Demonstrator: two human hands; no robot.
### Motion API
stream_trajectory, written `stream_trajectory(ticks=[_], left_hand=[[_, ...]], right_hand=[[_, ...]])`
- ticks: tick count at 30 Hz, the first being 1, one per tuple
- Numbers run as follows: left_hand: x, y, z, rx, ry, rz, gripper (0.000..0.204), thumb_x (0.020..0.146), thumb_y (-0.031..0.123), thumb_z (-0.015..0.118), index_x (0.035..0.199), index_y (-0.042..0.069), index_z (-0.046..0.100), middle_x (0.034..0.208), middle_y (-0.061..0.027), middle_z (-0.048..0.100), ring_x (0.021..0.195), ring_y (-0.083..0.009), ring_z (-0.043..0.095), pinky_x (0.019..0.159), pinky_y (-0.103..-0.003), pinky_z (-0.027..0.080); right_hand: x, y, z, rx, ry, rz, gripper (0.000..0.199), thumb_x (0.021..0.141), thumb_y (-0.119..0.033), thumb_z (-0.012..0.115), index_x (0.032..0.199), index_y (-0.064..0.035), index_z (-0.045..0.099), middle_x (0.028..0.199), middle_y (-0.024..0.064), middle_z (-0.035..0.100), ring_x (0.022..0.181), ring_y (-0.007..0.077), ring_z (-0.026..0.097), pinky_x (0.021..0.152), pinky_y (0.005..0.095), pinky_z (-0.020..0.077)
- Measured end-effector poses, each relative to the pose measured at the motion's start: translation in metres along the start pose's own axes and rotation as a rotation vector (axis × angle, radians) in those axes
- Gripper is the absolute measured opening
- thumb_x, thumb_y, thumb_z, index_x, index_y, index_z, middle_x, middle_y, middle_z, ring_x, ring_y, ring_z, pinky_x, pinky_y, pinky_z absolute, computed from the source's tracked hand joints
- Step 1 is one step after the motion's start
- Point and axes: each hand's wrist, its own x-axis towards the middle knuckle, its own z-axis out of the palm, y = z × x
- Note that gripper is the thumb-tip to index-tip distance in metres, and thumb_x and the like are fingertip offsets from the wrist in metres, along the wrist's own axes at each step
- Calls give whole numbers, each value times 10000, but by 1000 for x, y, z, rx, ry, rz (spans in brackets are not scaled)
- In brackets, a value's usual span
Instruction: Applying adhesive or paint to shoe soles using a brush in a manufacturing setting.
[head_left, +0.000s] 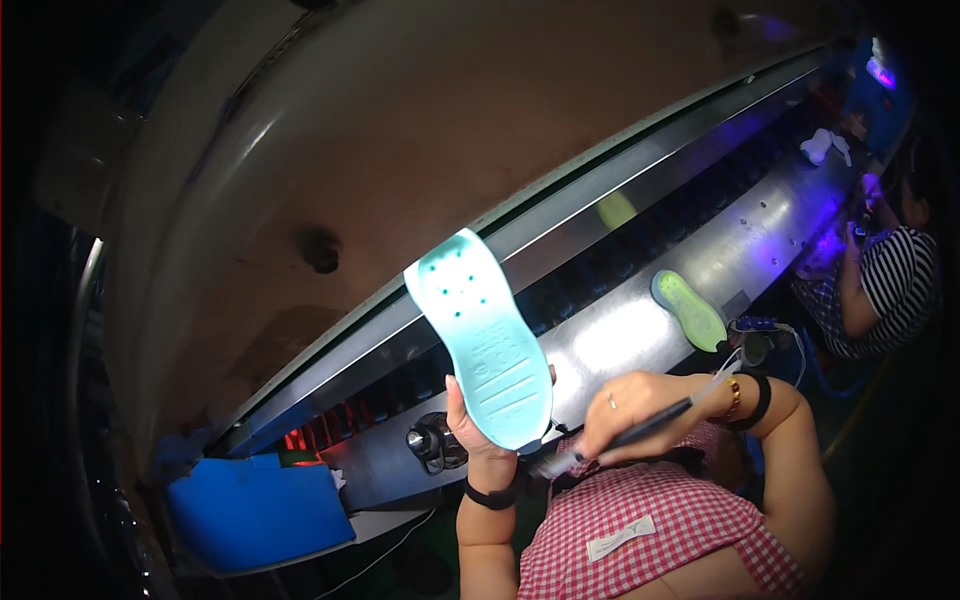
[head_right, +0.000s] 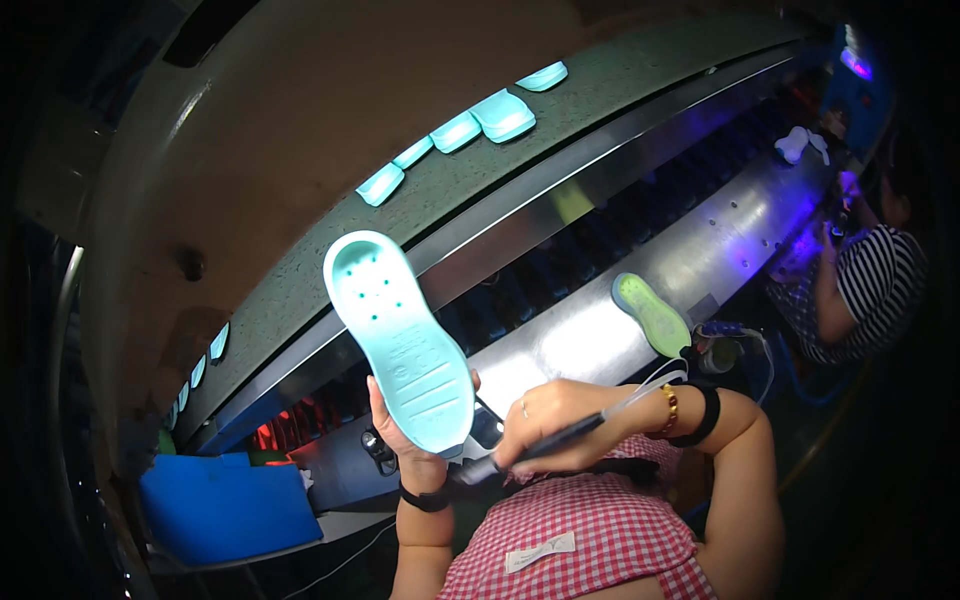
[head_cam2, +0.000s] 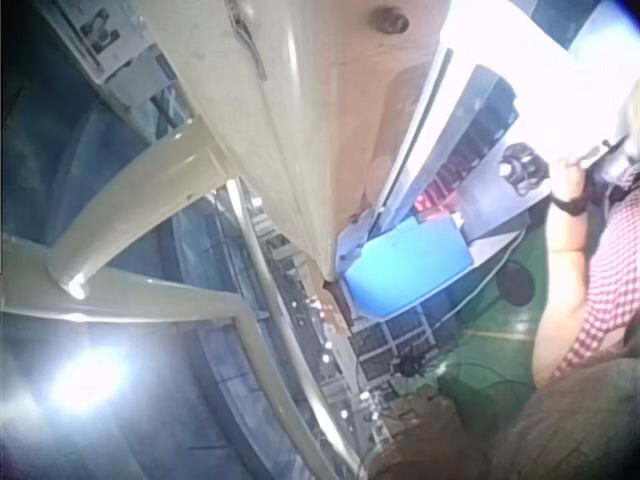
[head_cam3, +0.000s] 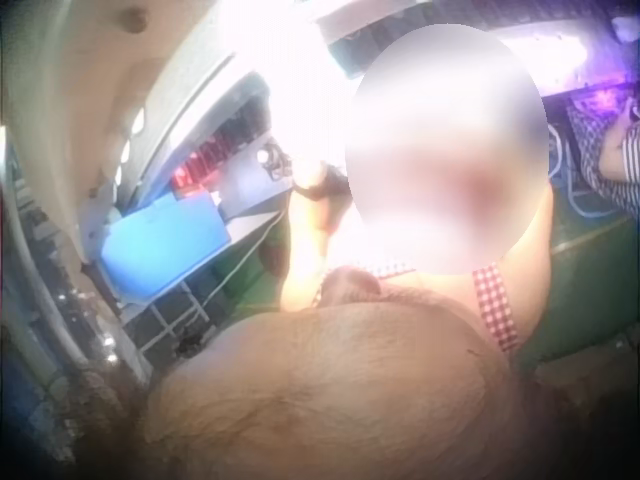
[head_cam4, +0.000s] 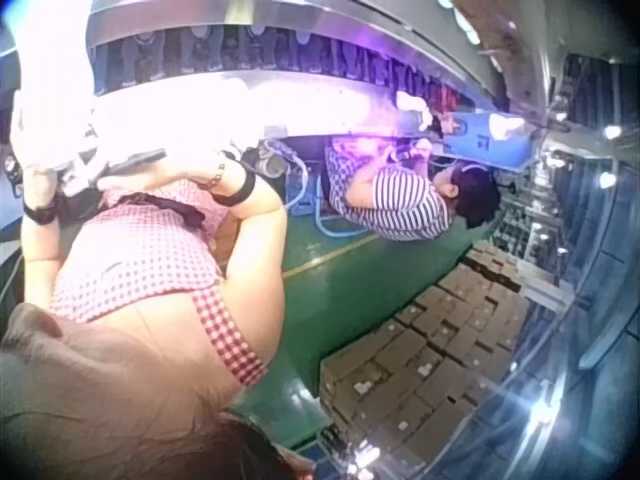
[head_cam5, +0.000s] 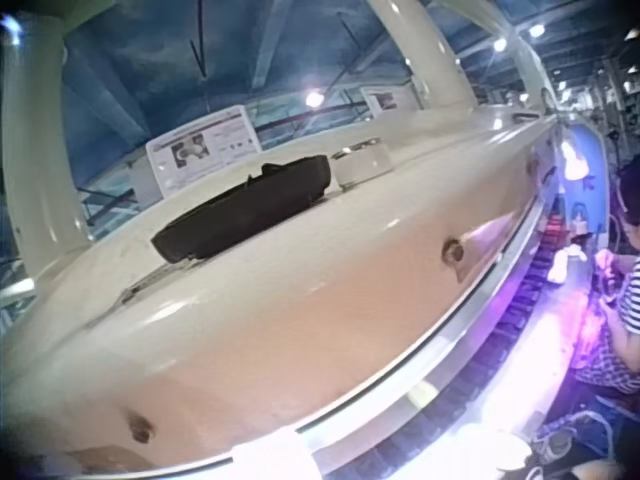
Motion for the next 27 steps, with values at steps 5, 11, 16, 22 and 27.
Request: stream_trajectory(ticks=[5,11,16,22,27], left_hand=[[-4,6,-2,137,109,-330,514,899,318,388,1259,-49,381,1186,-198,514,1055,-299,541,941,-413,405],[-6,11,-4,378,231,-607,466,883,277,471,1201,-62,441,1082,-182,569,959,-233,591,833,-324,480],[-8,15,8,559,231,-662,413,893,225,487,1191,-61,469,1087,-144,573,951,-185,585,811,-271,475],[-13,16,5,531,225,-636,442,897,237,486,1220,-60,442,1111,-141,565,941,-173,587,812,-270,474],[-20,20,0,482,192,-607,454,897,242,483,1233,-57,427,1109,-139,564,933,-174,588,805,-266,477]], right_hand=[[3,3,-25,-108,-59,26,199,765,-93,630,960,-55,625,928,101,643,835,252,616,725,332,482],[0,-9,-36,-162,-386,176,247,762,-93,588,1007,-62,596,978,102,632,876,268,609,738,337,478],[0,-8,-40,-248,-436,130,252,774,-110,559,1023,-90,594,1029,72,625,904,254,610,716,323,488],[-5,-7,-54,-260,-367,152,241,771,-109,558,1006,-94,606,1040,66,630,909,234,614,724,318,489],[-8,-10,-60,-284,-230,215,201,802,-110,585,996,-63,612,1018,99,632,914,253,610,754,324,483]])
